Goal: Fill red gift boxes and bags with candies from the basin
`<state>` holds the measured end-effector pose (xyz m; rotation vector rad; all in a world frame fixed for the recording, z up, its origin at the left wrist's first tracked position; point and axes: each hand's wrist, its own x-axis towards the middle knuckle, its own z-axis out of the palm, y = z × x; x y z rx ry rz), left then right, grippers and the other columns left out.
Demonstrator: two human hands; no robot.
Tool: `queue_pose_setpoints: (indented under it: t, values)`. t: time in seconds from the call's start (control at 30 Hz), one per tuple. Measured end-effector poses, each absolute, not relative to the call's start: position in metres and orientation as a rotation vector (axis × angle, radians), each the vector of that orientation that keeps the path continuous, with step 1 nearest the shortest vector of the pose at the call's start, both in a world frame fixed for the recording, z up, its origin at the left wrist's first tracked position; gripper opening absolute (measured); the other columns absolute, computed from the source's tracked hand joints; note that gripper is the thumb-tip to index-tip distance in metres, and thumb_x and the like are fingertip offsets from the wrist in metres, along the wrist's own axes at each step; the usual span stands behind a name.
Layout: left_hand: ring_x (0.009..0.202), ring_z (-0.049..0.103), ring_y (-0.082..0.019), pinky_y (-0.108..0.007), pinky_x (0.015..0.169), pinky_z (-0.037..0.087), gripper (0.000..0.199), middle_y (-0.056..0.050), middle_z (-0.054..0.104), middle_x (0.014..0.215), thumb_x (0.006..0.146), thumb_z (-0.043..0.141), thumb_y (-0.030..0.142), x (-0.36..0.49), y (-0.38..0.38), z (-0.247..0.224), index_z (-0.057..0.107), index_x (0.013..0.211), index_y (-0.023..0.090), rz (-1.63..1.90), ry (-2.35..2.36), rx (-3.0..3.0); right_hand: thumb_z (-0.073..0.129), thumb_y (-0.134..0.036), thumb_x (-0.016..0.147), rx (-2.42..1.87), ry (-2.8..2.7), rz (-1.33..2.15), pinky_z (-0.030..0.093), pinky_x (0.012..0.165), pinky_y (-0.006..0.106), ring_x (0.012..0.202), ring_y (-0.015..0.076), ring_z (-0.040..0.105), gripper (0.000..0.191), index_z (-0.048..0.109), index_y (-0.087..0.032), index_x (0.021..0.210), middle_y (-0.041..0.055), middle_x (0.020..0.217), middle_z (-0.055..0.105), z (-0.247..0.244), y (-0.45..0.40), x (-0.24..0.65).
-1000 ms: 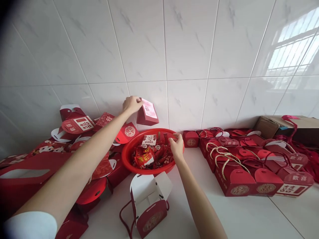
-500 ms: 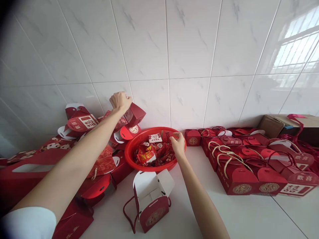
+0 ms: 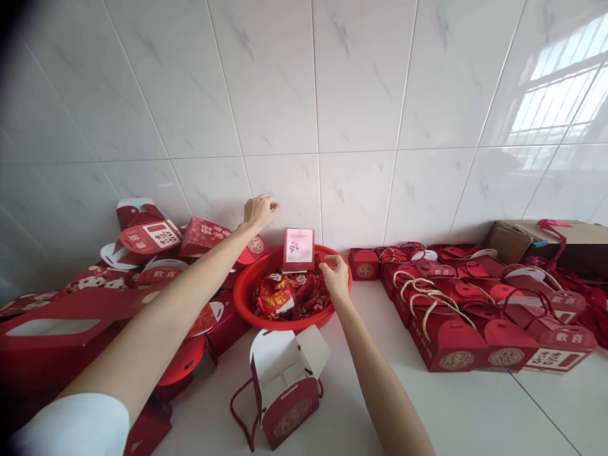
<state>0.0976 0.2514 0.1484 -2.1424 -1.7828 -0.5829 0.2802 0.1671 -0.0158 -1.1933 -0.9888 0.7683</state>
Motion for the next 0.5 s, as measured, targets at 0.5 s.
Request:
queue_pose_setpoints:
  t: [0.5]
  values:
    - [0.088, 0.07, -0.028, -0.03, 0.077, 0.054, 0.022, -0.005, 0.079, 0.085, 0.053, 0.077, 0.028, 0.119, 0.233, 0.069, 0.078, 0.075, 0.025, 0.506, -1.704, -2.901, 0.058, -0.032, 0.063, -1.168, -0.994, 0.745, 0.053, 0.066, 0.031, 0.084, 0.0226, 0.066, 0.025, 0.065, -0.02, 0.084, 0.007, 0.095, 0.072, -0.02, 0.172, 0.28]
